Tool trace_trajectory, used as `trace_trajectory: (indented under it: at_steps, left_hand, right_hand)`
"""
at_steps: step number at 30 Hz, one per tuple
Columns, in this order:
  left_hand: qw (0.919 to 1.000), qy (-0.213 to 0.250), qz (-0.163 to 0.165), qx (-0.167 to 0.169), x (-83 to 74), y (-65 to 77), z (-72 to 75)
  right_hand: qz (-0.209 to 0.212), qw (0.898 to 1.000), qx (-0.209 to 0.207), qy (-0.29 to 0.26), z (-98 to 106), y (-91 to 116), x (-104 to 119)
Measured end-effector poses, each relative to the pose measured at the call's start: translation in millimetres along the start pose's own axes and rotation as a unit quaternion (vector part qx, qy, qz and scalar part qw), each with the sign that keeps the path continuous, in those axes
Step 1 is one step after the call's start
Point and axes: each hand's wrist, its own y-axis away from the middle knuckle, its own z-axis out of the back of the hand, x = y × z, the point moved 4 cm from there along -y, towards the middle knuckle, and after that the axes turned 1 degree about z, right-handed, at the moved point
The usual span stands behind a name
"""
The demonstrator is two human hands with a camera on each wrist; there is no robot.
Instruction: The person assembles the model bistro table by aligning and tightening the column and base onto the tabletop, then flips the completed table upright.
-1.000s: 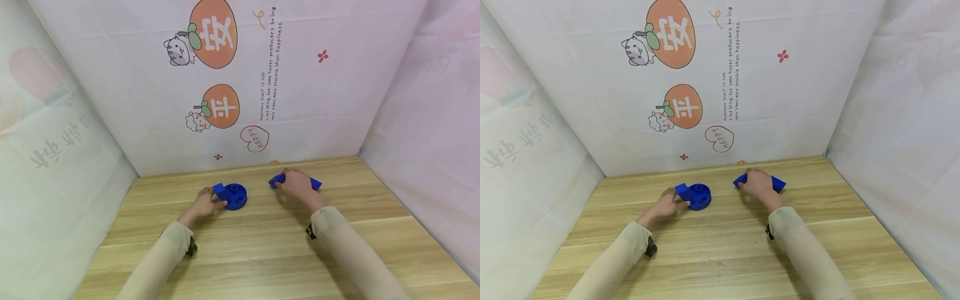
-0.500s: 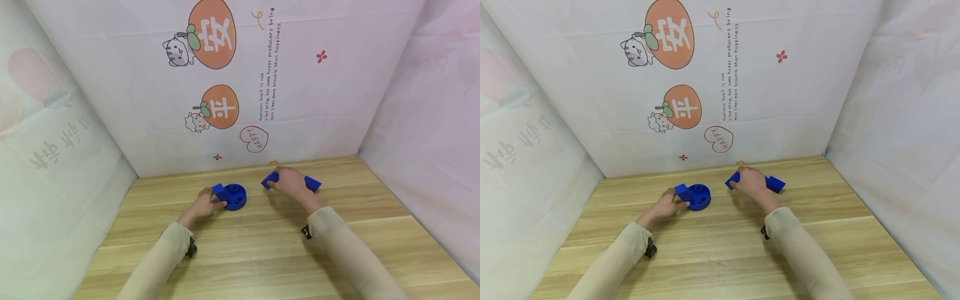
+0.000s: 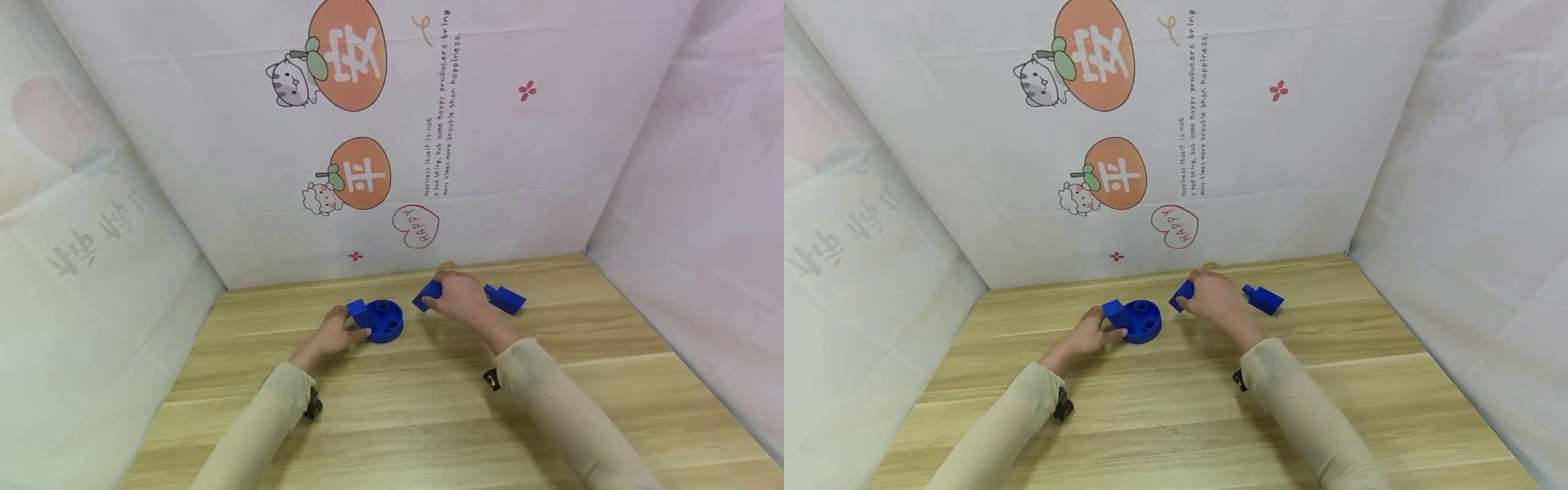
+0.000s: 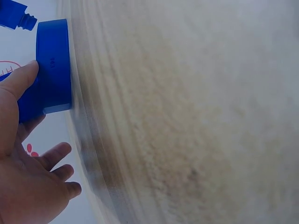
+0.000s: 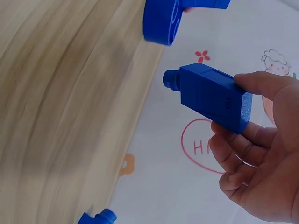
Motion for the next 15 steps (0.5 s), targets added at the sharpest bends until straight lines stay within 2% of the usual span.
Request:
trace_trajectory:
  at_steps: [7,15]
  left_hand:
    - [1.0000,0.003,0.003,-0.002,1.0,-2.0,-1.3]
    - [0.9999,0.006,0.013,0.000,4.4,-3.8,-1.6]
  right_hand:
    - [0.011,1.000,0.018,-0.008,0,1,15]
    - [0.042,0.999,-0.013,0.004,-2,2,30]
